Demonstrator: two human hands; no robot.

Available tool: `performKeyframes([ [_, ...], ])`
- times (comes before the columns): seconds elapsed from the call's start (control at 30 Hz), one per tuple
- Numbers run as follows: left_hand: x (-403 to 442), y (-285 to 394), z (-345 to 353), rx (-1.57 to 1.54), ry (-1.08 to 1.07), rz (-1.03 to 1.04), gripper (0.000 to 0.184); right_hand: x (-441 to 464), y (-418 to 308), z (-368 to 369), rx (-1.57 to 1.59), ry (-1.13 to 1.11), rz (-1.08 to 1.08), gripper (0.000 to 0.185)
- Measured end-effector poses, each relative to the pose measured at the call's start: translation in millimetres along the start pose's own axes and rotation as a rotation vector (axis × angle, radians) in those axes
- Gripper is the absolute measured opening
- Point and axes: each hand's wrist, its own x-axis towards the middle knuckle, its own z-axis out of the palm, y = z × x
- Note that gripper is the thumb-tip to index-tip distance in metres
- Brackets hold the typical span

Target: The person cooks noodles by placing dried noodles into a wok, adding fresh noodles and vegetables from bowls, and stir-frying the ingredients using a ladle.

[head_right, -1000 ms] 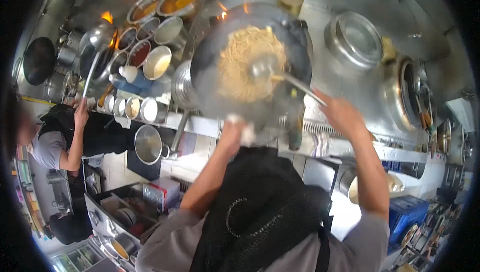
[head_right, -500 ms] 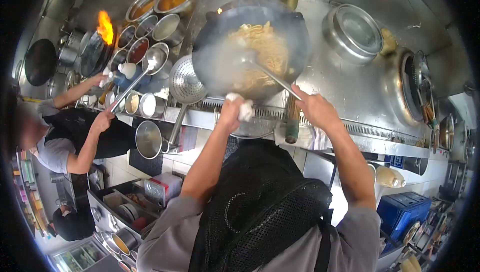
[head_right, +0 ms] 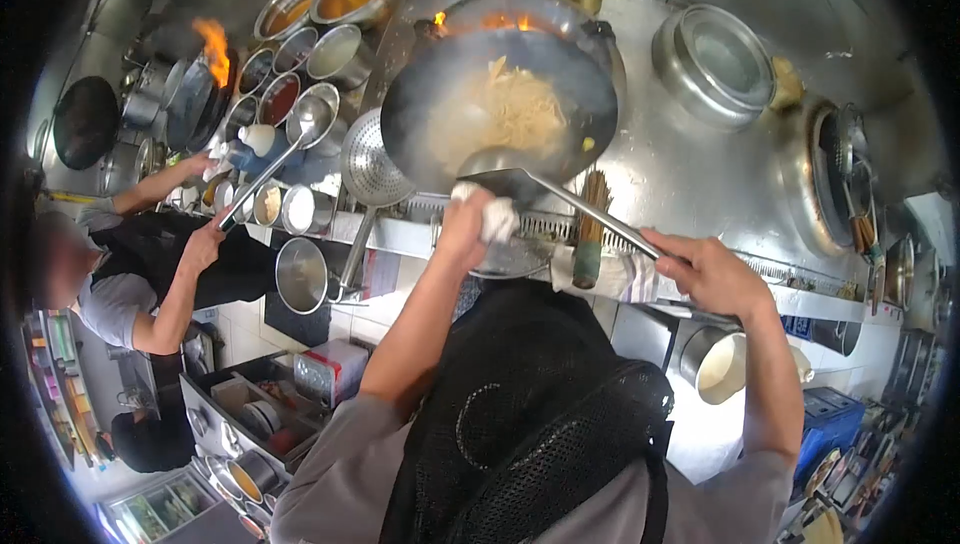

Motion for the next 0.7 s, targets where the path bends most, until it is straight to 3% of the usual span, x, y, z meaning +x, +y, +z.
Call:
performKeyframes([
  [0.07, 28.5, -19.0, -13.4, -0.025, -0.049, 0.063, 0.008, 14.8, 4.4, 12.8, -0.012, -0.071, 0.035, 0.044],
  [0.13, 23.7, -49.4, -25.9, -0.005, 0.002, 0.101, 0.009, 48.6, 27.4, 46.9, -0.038, 0.141, -0.122, 0.043],
  [0.23, -12.1, -78.8, -54.8, 0.041, -0.023, 0.037, 0.016, 40.2, 29.0, 42.7, -0.050, 0.118, -0.109, 0.043],
  [0.33, -21.5, -52.2, -48.7, 0.080, -0.039, -0.041, 0.017, 12.4, 1.4, -1.2, -0.051, -0.026, -0.039, 0.043],
  [0.4, -27.7, -21.2, -20.2, -0.032, 0.029, -0.109, 0.014, 7.4, -11.2, -19.3, -0.005, -0.166, 0.150, 0.043],
  [0.47, -10.9, 23.1, 10.4, -0.105, -0.009, -0.070, 0.013, 21.3, -9.7, -14.5, -0.014, -0.134, 0.150, 0.044],
  [0.53, 12.9, -14.4, -14.2, -0.094, -0.019, -0.012, 0.013, 51.7, 22.7, 12.3, -0.201, 0.191, -0.209, 0.044],
  [0.6, 10.7, -38.1, -24.9, -0.042, 0.013, -0.007, 0.016, 68.3, 29.9, 33.9, -0.275, 0.227, -0.134, 0.044],
  [0.67, 0.2, -73.8, -53.4, -0.064, -0.033, 0.011, 0.029, 65.5, 43.1, 56.6, 0.004, 0.350, -0.178, 0.044],
  [0.7, 4.4, -86.4, -71.2, 0.073, -0.076, -0.004, 0.030, 56.0, 41.0, 59.2, 0.056, 0.358, -0.168, 0.045],
])
